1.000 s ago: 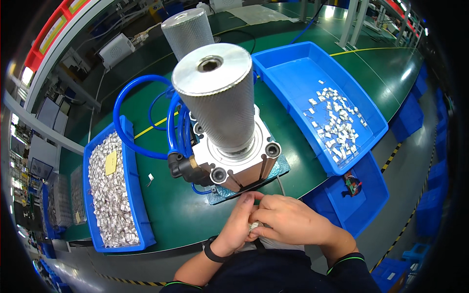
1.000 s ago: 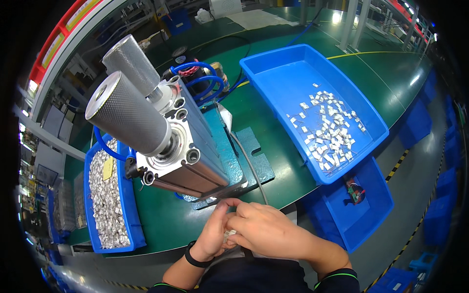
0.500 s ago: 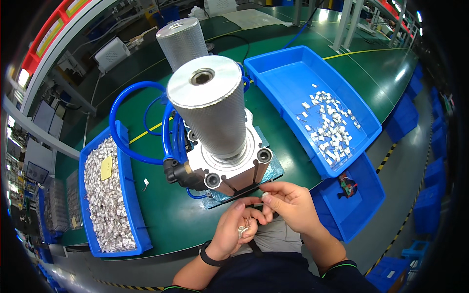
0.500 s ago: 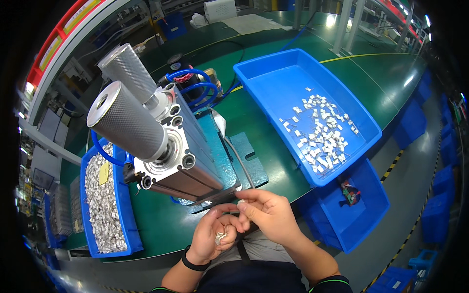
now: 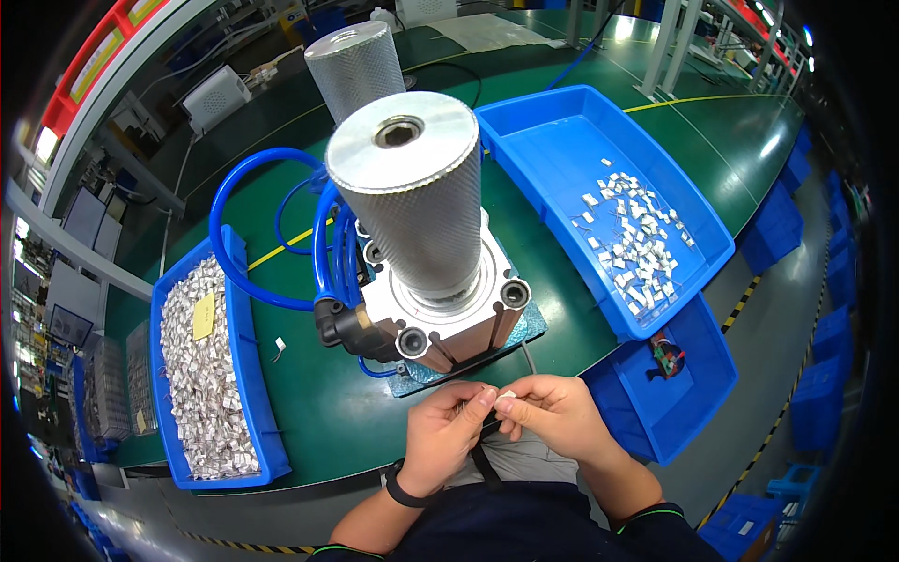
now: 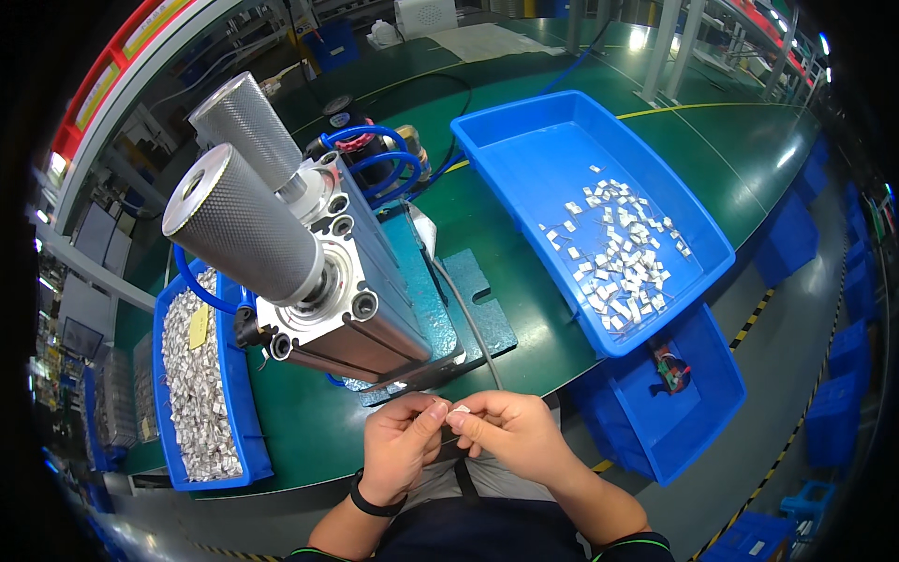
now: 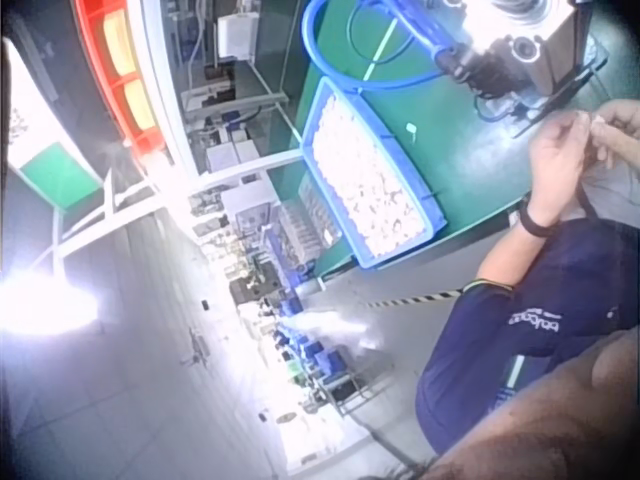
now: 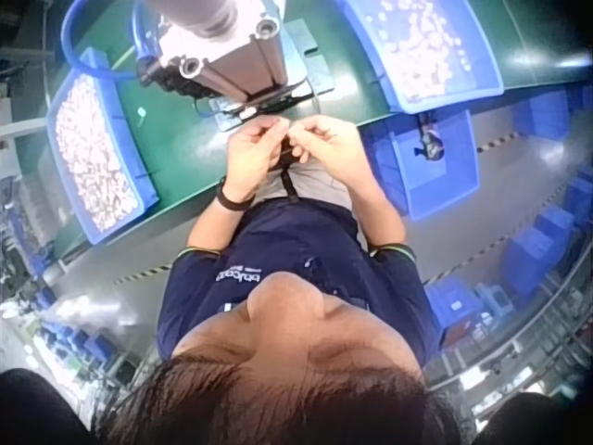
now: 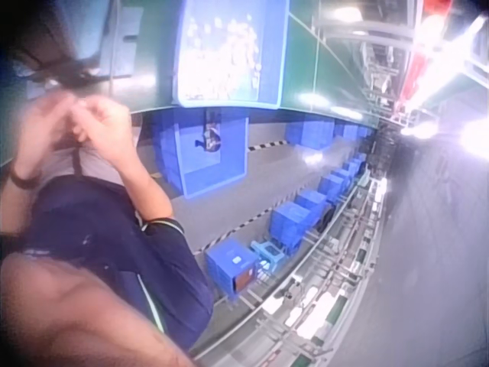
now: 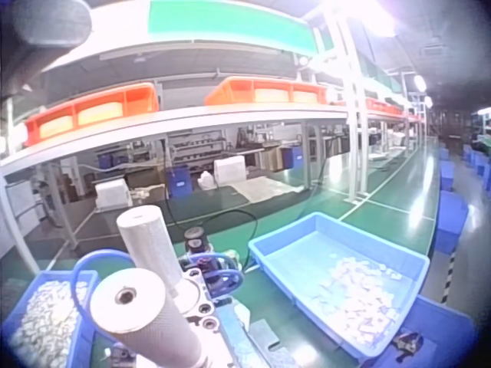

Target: Assemble small plastic components using a pneumatic press at a factory workstation.

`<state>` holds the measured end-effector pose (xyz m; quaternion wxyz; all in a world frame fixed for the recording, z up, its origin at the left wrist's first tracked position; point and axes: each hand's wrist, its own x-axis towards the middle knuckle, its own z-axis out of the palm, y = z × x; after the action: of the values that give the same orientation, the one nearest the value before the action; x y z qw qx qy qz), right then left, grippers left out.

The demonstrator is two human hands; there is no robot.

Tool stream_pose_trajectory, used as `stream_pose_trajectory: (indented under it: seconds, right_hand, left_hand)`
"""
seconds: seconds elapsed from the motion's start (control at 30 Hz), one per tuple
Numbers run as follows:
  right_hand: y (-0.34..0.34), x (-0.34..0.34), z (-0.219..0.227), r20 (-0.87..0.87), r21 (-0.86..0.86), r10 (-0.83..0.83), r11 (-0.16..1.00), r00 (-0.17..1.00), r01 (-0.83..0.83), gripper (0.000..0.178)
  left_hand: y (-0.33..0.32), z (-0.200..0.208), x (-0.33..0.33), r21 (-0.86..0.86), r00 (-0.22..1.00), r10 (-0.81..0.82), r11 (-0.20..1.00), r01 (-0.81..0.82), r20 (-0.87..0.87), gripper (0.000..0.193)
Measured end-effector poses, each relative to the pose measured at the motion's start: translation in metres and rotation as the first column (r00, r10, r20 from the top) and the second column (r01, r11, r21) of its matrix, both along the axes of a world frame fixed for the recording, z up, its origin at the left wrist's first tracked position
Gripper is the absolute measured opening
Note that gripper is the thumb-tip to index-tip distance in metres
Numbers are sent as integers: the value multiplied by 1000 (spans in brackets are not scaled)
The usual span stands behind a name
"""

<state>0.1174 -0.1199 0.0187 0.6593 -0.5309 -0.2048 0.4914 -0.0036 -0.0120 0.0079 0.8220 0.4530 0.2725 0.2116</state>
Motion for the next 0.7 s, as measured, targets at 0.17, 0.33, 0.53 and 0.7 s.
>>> stream_pose_trajectory:
  seconds: [0.17, 0.33, 0.53, 0.7]
  right_hand:
    - [-1, 1, 3, 124, -97, 58, 994, 991, -46, 15]
    - [7, -1, -3, 52, -63, -47, 997, 998, 50, 14]
    - [19, -1, -8, 114, 26, -145, 989, 983, 143, 13]
    - [27, 6, -12, 127, -11, -117, 993, 985, 120, 13]
  left_hand:
    - [2, 0, -1, -154, 1000, -6, 988, 2, -26, 13]
    - [5, 5, 6, -299, 999, 38, 953, -47, -35, 17]
    - [5, 4, 5, -293, 999, 29, 955, -39, -38, 17]
    - [6, 2, 6, -285, 999, 23, 958, -34, -42, 17]
